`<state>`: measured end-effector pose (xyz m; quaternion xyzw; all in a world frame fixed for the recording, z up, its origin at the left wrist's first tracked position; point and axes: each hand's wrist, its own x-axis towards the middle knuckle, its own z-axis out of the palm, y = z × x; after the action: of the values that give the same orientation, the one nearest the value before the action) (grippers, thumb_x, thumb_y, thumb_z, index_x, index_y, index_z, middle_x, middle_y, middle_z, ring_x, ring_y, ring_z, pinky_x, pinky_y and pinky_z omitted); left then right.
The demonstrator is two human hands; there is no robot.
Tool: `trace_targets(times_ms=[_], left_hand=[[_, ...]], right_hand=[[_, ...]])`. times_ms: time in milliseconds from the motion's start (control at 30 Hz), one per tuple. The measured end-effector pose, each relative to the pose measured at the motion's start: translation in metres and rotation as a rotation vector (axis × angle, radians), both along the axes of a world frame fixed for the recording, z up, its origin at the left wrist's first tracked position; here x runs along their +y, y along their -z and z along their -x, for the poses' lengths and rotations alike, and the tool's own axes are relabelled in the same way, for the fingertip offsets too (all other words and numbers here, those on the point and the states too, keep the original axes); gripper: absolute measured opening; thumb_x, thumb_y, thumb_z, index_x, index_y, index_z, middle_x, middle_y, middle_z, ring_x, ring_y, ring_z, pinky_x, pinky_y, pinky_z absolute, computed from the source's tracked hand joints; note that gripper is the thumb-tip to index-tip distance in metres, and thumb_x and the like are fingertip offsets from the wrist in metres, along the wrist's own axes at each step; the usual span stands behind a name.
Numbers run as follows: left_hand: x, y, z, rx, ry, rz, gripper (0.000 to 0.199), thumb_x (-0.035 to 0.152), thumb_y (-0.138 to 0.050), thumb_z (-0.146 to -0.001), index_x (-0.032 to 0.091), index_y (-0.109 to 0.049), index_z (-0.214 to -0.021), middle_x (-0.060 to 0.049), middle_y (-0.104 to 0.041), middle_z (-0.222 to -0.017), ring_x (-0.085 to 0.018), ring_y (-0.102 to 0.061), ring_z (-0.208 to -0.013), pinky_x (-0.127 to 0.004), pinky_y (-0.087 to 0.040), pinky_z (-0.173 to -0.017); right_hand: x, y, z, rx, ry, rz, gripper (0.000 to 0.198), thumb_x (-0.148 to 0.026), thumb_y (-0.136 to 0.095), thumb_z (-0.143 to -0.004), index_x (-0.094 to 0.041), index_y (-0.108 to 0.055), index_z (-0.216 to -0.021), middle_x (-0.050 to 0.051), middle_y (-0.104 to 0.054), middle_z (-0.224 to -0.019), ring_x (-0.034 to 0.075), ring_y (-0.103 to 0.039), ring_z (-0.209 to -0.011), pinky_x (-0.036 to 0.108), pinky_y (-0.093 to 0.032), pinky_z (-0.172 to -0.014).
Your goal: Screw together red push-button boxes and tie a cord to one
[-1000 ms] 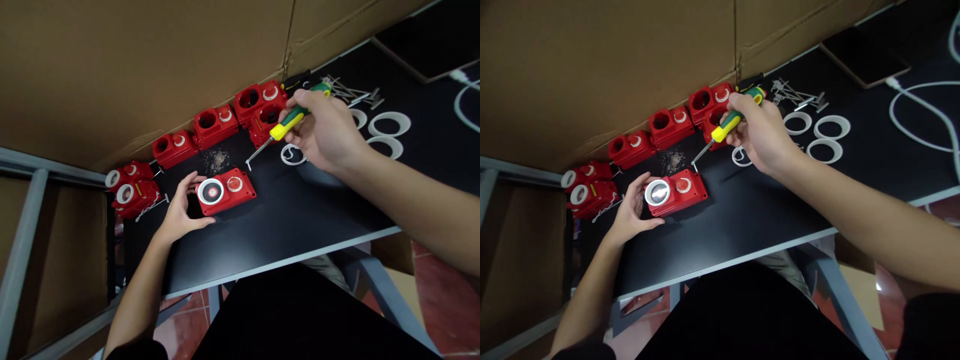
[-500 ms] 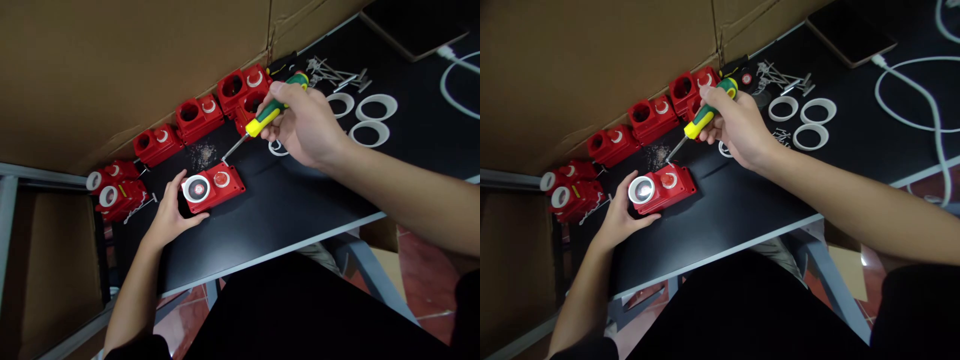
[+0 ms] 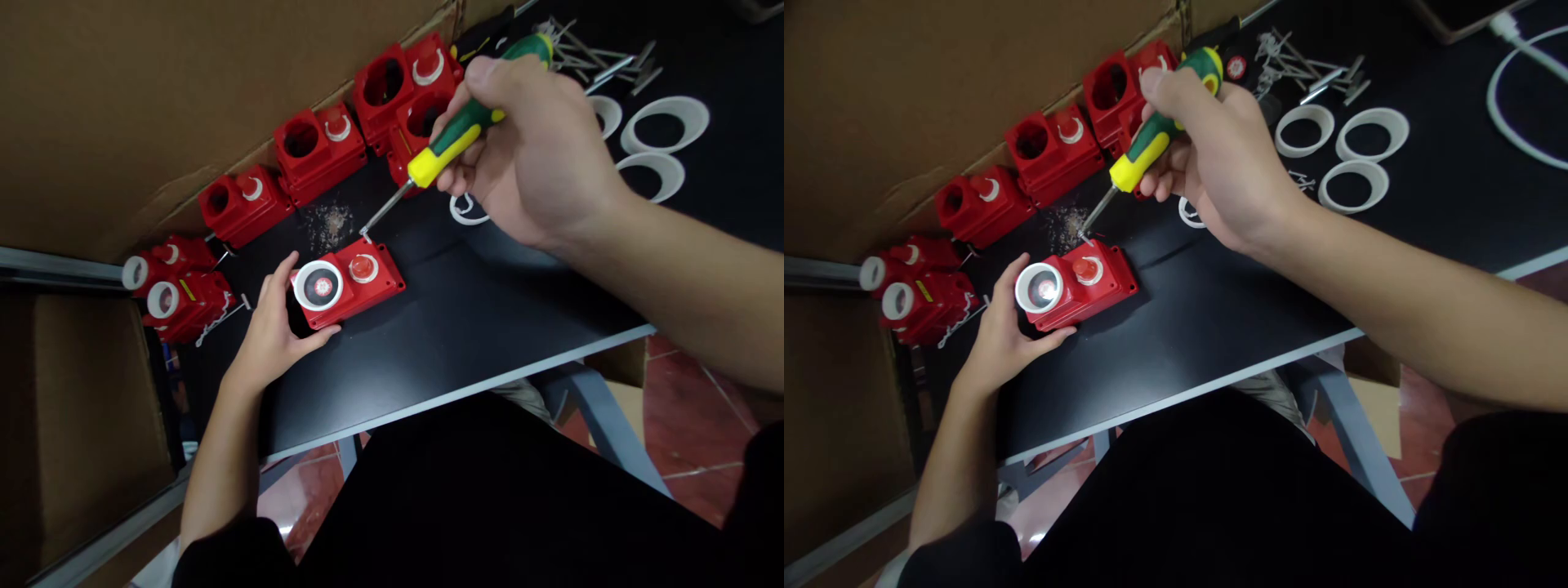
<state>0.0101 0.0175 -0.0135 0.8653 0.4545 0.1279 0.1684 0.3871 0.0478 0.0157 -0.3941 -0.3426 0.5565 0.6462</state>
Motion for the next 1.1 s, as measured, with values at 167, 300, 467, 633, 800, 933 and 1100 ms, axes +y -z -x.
trace_targets(times_ms=[167,300,467,633,800,933,1100], left_hand=[[0.002,-0.003,0.001,-0.001,0.048,-0.02,0.123,0.078,-0.099,-0.097,0.027,-0.038,-0.191,-0.024,-0.065,-0.176,-0.051,-0.071,-0.159,-0.067,-0.063,-0.133],[0.001,-0.005,0.002,0.007,0.031,-0.006,0.122,0.078,-0.101,-0.095,0.028,-0.041,-0.189,-0.022,-0.068,-0.172,-0.051,-0.072,-0.157,-0.066,-0.064,-0.132],[0.0,-0.006,0.0,0.0,0.02,0.01,0.119,0.076,-0.101,-0.096,0.029,-0.043,-0.189,-0.022,-0.069,-0.17,-0.053,-0.072,-0.158,-0.067,-0.064,-0.131],[0.0,-0.01,-0.004,-0.012,0.02,0.066,0.12,0.077,-0.101,-0.096,0.031,-0.042,-0.19,-0.022,-0.071,-0.168,-0.052,-0.074,-0.155,-0.066,-0.067,-0.128],[0.0,-0.015,-0.008,-0.002,0.028,0.068,0.12,0.096,-0.087,-0.099,0.028,-0.044,-0.187,-0.022,-0.074,-0.163,-0.047,-0.079,-0.145,-0.06,-0.07,-0.122],[0.0,-0.016,-0.011,0.009,0.006,0.079,0.127,0.106,-0.081,-0.095,0.025,-0.045,-0.186,-0.021,-0.075,-0.16,-0.047,-0.079,-0.143,-0.06,-0.069,-0.12],[0.001,-0.015,-0.01,-0.006,0.026,0.102,0.125,0.101,-0.084,-0.097,0.025,-0.043,-0.187,-0.022,-0.074,-0.164,-0.048,-0.076,-0.148,-0.063,-0.068,-0.125]], right_hand=[[-0.003,-0.009,-0.005,-0.062,-0.015,-0.006,0.036,-0.05,-0.092,-0.091,-0.026,-0.066,-0.082,0.005,-0.063,-0.076,0.019,-0.062,-0.071,0.032,-0.052,-0.062],[-0.003,-0.011,-0.01,-0.107,-0.051,-0.016,0.035,-0.049,-0.095,-0.084,-0.027,-0.068,-0.08,0.004,-0.066,-0.078,0.018,-0.062,-0.072,0.031,-0.056,-0.06],[-0.007,-0.015,-0.009,-0.106,-0.068,-0.022,0.049,-0.055,-0.107,-0.072,-0.027,-0.067,-0.08,0.001,-0.067,-0.076,0.016,-0.065,-0.073,0.028,-0.054,-0.06],[-0.009,-0.017,-0.008,-0.191,-0.06,-0.018,0.042,-0.054,-0.1,-0.076,-0.028,-0.067,-0.079,0.003,-0.065,-0.075,0.016,-0.064,-0.073,0.03,-0.054,-0.059],[-0.007,-0.014,-0.014,-0.236,-0.067,-0.013,0.041,-0.054,-0.101,-0.071,-0.028,-0.07,-0.079,0.004,-0.064,-0.084,0.015,-0.067,-0.077,0.029,-0.058,-0.058],[-0.009,-0.018,-0.013,-0.217,-0.075,0.016,0.025,-0.039,-0.083,-0.097,-0.026,-0.07,-0.08,0.003,-0.065,-0.091,0.011,-0.069,-0.078,0.025,-0.062,-0.06],[-0.014,-0.035,0.001,-0.157,0.004,0.16,0.041,-0.018,-0.047,-0.117,-0.021,-0.058,-0.078,0.0,-0.058,-0.081,0.006,-0.069,-0.071,0.02,-0.056,-0.057]])
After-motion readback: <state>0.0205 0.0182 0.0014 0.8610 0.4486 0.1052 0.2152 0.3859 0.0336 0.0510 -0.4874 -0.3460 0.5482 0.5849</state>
